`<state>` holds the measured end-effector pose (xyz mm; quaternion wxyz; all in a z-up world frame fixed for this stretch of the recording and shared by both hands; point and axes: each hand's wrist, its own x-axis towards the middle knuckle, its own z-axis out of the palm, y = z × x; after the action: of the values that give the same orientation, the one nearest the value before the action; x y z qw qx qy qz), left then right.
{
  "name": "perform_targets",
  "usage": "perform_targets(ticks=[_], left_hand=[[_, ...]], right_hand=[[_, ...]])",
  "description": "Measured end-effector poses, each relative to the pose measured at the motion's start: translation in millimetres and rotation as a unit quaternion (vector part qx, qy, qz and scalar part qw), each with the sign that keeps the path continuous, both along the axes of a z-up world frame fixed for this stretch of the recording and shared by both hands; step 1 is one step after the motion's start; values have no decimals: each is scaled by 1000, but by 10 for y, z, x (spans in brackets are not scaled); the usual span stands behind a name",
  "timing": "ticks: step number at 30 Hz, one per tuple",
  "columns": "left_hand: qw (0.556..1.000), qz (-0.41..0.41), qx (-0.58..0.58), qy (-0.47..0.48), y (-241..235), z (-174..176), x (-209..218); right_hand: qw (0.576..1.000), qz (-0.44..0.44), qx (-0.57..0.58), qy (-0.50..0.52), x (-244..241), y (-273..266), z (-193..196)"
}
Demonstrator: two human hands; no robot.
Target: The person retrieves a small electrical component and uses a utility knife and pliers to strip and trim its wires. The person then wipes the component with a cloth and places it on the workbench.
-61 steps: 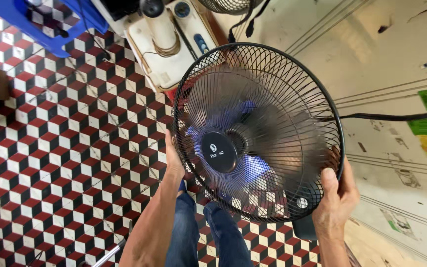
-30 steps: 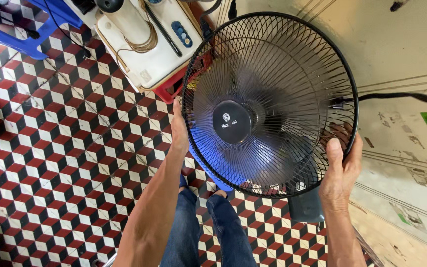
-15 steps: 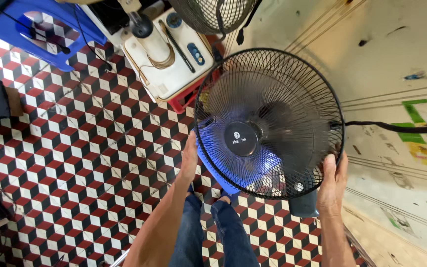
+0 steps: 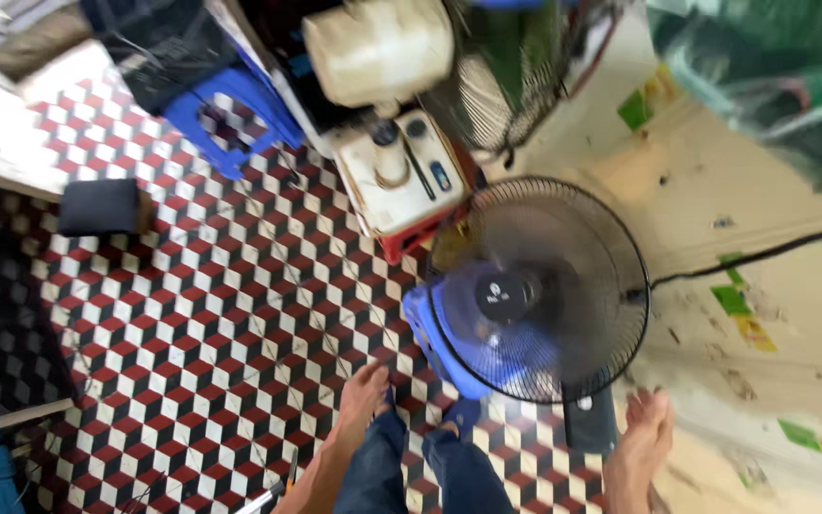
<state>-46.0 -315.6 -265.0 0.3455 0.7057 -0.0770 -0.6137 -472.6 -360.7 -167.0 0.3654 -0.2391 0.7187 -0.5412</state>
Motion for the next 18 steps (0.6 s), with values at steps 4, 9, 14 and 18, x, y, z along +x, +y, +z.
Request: perform_targets(ticks=[4, 9, 14, 18], left_hand=[[990, 76, -120, -1, 241, 117, 256], [956, 204, -212, -19, 529, 390, 463], [904, 353, -239, -25, 1161, 772, 335], [862, 464, -205, 19, 1423, 951, 331]], right_hand=[[992, 92, -67, 47, 452, -169, -23], [948, 268, -159, 67, 1472, -845, 7], [873, 390, -279, 84, 2551, -1055, 244], [781, 425, -455, 51, 3016, -758, 419]])
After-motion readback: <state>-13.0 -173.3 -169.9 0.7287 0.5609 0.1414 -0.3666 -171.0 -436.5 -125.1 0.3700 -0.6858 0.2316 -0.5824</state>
